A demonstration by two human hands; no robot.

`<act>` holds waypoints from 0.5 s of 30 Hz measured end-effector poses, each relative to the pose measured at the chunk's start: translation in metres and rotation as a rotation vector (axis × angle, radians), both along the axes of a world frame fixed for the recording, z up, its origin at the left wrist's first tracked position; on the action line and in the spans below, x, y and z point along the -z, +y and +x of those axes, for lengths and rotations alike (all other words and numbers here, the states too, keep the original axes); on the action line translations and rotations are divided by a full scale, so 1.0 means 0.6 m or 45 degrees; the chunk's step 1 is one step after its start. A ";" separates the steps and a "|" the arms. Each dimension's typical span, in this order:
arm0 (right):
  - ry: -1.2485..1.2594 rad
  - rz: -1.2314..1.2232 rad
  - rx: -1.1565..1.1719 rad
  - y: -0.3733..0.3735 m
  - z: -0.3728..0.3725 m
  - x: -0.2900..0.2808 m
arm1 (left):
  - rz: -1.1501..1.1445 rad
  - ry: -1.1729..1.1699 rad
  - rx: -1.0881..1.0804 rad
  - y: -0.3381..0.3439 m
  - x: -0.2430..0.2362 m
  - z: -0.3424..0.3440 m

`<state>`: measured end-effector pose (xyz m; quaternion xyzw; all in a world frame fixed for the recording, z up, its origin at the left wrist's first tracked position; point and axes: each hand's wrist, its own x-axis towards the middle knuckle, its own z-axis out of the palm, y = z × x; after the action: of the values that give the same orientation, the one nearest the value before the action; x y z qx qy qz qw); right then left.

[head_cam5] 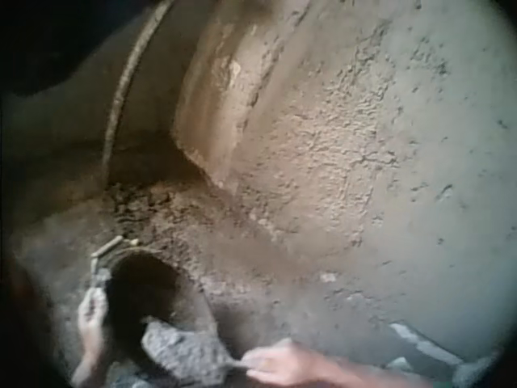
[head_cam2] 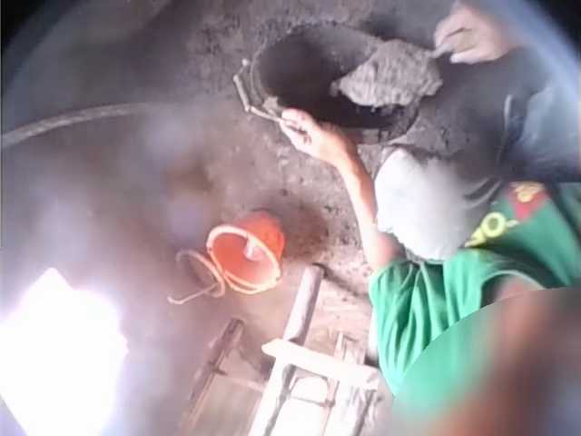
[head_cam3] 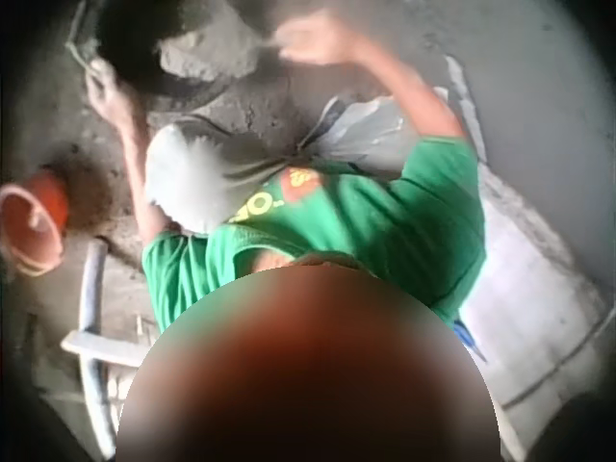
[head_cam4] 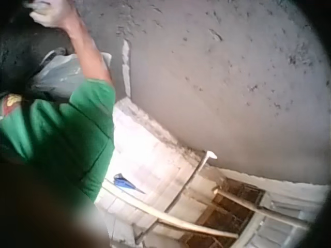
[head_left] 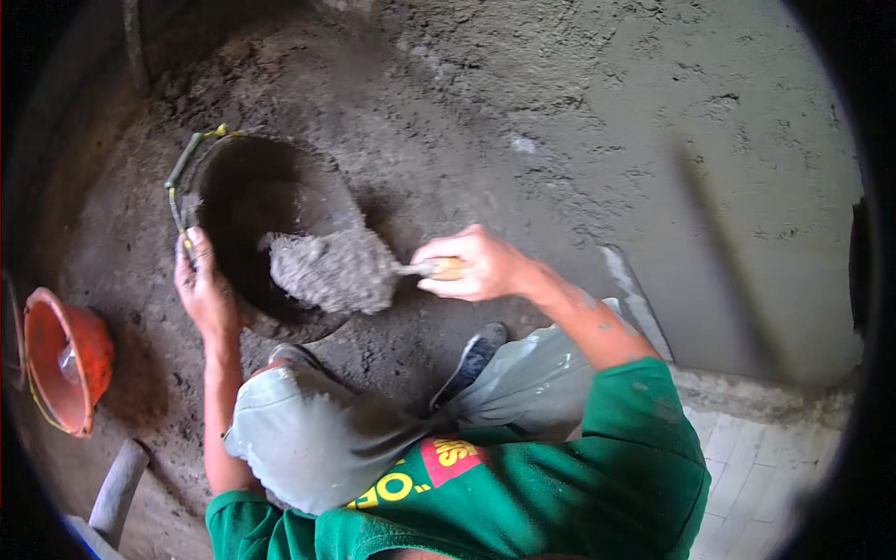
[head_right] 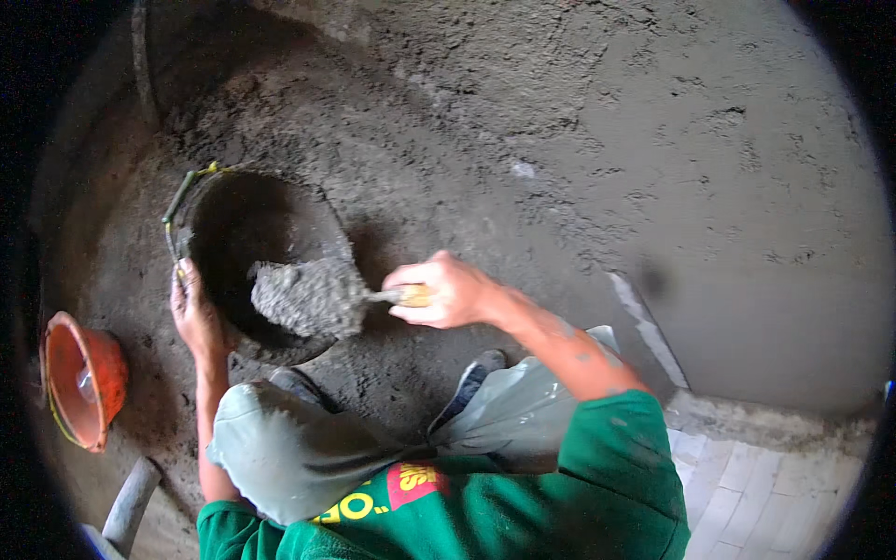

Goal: The person applies plaster mix from a bucket onto a concrete wall using a trowel.

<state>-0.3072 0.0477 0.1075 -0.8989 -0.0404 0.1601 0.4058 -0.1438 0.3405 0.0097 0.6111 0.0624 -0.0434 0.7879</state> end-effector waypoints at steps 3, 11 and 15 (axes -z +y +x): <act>0.569 0.161 0.314 -0.094 -0.068 -0.083 | 0.003 0.080 -0.011 0.006 0.005 0.003; -0.015 -0.519 1.518 -0.361 -0.050 -0.241 | 0.089 0.172 -0.032 0.006 -0.013 0.003; -0.127 -0.641 1.106 -0.240 0.017 -0.278 | 0.085 0.018 0.062 0.003 -0.022 -0.002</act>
<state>-0.2972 -0.0963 0.2743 -0.9093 0.3580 -0.0619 0.2030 -0.1449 0.3426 0.0232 0.6382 0.0546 -0.0649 0.7652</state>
